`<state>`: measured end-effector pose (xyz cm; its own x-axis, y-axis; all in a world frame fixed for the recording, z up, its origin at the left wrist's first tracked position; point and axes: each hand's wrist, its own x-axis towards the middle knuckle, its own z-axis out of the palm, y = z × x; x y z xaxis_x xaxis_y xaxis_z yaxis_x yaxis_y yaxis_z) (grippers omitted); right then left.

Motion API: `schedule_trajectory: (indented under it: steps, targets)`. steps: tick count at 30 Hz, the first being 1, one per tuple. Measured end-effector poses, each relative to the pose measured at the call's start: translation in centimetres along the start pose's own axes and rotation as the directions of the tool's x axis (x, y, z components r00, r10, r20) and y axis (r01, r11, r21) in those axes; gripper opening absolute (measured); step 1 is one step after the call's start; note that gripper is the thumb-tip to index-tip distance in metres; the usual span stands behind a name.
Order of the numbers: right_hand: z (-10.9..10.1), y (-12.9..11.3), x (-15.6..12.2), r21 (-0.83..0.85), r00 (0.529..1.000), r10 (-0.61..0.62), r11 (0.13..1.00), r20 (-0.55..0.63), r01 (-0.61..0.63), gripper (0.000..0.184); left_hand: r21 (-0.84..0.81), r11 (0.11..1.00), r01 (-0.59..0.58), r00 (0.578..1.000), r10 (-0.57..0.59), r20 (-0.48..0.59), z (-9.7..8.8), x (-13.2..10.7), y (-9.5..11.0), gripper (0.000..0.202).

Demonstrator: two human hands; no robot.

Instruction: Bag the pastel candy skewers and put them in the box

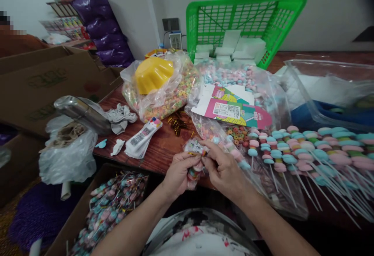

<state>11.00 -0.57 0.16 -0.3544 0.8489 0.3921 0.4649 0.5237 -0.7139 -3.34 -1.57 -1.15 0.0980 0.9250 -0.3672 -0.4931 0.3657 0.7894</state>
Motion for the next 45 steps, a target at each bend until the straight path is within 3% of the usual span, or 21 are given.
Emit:
schedule_trajectory:
  steps: [2,5,8,12,15,17,18,22,23,25,26,27,28,29,31,33,35,39,40,42,45]
  targets:
    - [0.1,-0.1,-0.8,0.055,0.997,-0.005,0.998,-0.071,0.009,0.036,-0.022,1.0,-0.005,1.0,0.005,0.005,0.1,0.2,0.0,0.022]
    - [0.2,0.1,-2.1,0.137,0.973,0.056,0.99,-0.223,-0.025,0.015,0.017,1.0,-0.005,1.0,0.005,-0.009,0.4,0.2,-0.1,0.018]
    - [-0.3,0.5,-3.0,0.159,0.969,0.127,0.983,-0.21,-0.094,0.006,0.066,0.998,-0.022,1.0,0.022,-0.005,1.0,0.1,-0.3,0.017]
    - [-1.4,1.2,-3.1,0.316,0.95,0.303,0.911,-0.073,-0.266,0.013,0.173,0.983,-0.062,0.995,0.047,0.092,1.9,-0.2,-0.4,0.022]
    - [-2.1,1.9,-3.2,0.584,0.866,0.444,0.649,0.23,-0.488,0.02,0.235,0.972,-0.028,0.989,-0.007,0.147,2.2,-0.4,-0.2,0.026]
    - [-2.4,2.4,-3.4,0.662,0.804,0.431,0.466,0.409,-0.587,0.028,0.249,0.966,0.076,0.979,-0.12,0.167,2.3,-0.4,-0.1,0.028]
    - [-2.5,2.6,-3.6,0.67,0.787,0.411,0.422,0.46,-0.611,0.03,0.255,0.957,0.139,0.966,-0.188,0.18,2.4,-0.5,0.0,0.029]
    - [-3.3,2.7,-4.3,0.651,0.766,0.369,0.404,0.527,-0.643,0.03,0.313,0.915,0.253,0.906,-0.338,0.255,2.5,-0.6,0.2,0.03]
    - [-3.6,2.6,-4.5,0.632,0.782,0.36,0.46,0.509,-0.623,0.026,0.332,0.906,0.261,0.892,-0.358,0.276,2.5,-0.6,0.3,0.029]
    - [-4.4,2.1,-4.9,0.517,0.885,0.261,0.734,0.386,-0.442,0.014,0.368,0.879,0.301,0.849,-0.423,0.315,2.4,-0.4,0.3,0.026]
    - [-4.9,1.8,-5.1,0.4,0.944,0.126,0.883,0.305,-0.247,0.01,0.388,0.855,0.343,0.811,-0.478,0.337,2.4,-0.3,0.4,0.025]
    - [-5.4,1.4,-5.2,0.25,0.967,-0.059,0.968,0.248,-0.005,0.013,0.414,0.82,0.395,0.757,-0.546,0.36,2.3,-0.2,0.4,0.024]
    - [-5.9,1.1,-5.4,0.113,0.94,-0.255,0.965,0.228,0.235,0.018,0.443,0.776,0.448,0.69,-0.616,0.381,2.2,-0.1,0.5,0.023]
    - [-6.3,0.8,-5.5,0.021,0.878,-0.417,0.905,0.236,0.425,0.021,0.475,0.728,0.494,0.615,-0.679,0.401,2.1,0.0,0.5,0.022]
    - [-7.0,0.3,-5.5,-0.048,0.741,-0.613,0.76,0.275,0.648,0.021,0.546,0.624,0.559,0.457,-0.781,0.425,2.1,0.1,0.6,0.021]
    - [-7.4,-0.1,-5.4,-0.046,0.672,-0.687,0.689,0.275,0.723,0.019,0.603,0.55,0.578,0.337,-0.833,0.438,2.3,0.2,0.7,0.021]
    - [-7.6,-0.5,-5.2,0.001,0.649,-0.717,0.671,0.256,0.741,0.023,0.646,0.525,0.554,0.259,-0.846,0.466,2.7,0.3,0.8,0.024]
    - [-7.6,-1.1,-5.2,0.038,0.687,-0.657,0.731,0.311,0.681,0.023,0.715,0.553,0.428,0.13,-0.821,0.557,3.4,0.6,1.1,0.031]
    - [-7.5,-1.1,-5.3,0.02,0.707,-0.625,0.754,0.332,0.657,0.02,0.726,0.56,0.399,0.121,-0.817,0.564,3.5,0.7,1.1,0.033]
    - [-7.5,-1.0,-5.5,-0.014,0.728,-0.585,0.776,0.358,0.631,0.017,0.736,0.574,0.359,0.155,-0.814,0.56,3.5,0.9,1.2,0.036]
    - [-7.4,-0.7,-5.7,-0.028,0.707,-0.608,0.751,0.36,0.66,0.015,0.751,0.578,0.319,0.201,-0.816,0.542,3.3,1.0,1.0,0.039]
